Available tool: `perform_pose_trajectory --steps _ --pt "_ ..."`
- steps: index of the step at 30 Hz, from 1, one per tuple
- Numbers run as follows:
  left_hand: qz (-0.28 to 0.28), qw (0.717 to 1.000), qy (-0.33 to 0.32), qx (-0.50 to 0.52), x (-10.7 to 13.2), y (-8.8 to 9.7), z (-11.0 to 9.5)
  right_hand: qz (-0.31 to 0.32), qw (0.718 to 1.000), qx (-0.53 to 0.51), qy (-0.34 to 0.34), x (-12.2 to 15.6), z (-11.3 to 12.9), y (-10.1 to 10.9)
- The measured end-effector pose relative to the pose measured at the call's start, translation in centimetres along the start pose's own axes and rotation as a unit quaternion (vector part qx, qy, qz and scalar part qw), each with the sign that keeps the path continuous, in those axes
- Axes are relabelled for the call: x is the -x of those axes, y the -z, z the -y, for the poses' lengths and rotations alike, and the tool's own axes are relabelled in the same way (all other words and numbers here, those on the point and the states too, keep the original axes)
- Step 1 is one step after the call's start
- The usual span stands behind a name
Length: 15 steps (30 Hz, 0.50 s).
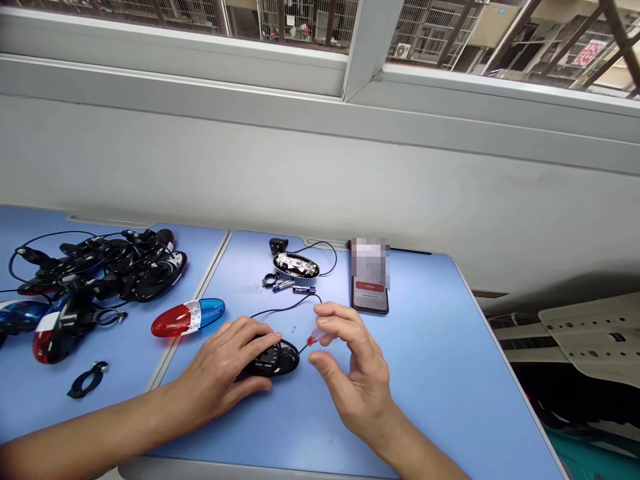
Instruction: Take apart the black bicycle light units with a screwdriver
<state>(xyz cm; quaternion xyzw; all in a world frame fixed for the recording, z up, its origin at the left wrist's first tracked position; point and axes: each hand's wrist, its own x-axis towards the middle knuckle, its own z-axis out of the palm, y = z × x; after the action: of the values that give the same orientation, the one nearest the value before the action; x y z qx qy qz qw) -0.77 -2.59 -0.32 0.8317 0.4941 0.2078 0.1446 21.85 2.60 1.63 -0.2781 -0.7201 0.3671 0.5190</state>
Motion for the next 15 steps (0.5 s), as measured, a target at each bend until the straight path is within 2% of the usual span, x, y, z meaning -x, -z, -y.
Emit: perform_pose_trajectory --steps 5,10,12,15 --pt "0.002 1.0 -0.001 0.001 0.03 -0.04 0.01 -0.014 1.0 -0.022 -0.008 -0.45 0.06 -0.12" --pt "-0.004 1.0 -0.002 -0.002 0.12 -0.17 0.19 0.02 1.0 -0.023 -0.005 -0.29 -0.07 -0.13" --pt "-0.005 1.0 -0.001 -0.004 0.13 -0.16 0.19 0.0 1.0 -0.023 0.0 -0.08 -0.17 -0.19" --pt "0.0 1.0 -0.005 0.001 0.11 -0.08 0.1 -0.035 0.998 -0.033 -0.035 0.08 -0.04 -0.35"
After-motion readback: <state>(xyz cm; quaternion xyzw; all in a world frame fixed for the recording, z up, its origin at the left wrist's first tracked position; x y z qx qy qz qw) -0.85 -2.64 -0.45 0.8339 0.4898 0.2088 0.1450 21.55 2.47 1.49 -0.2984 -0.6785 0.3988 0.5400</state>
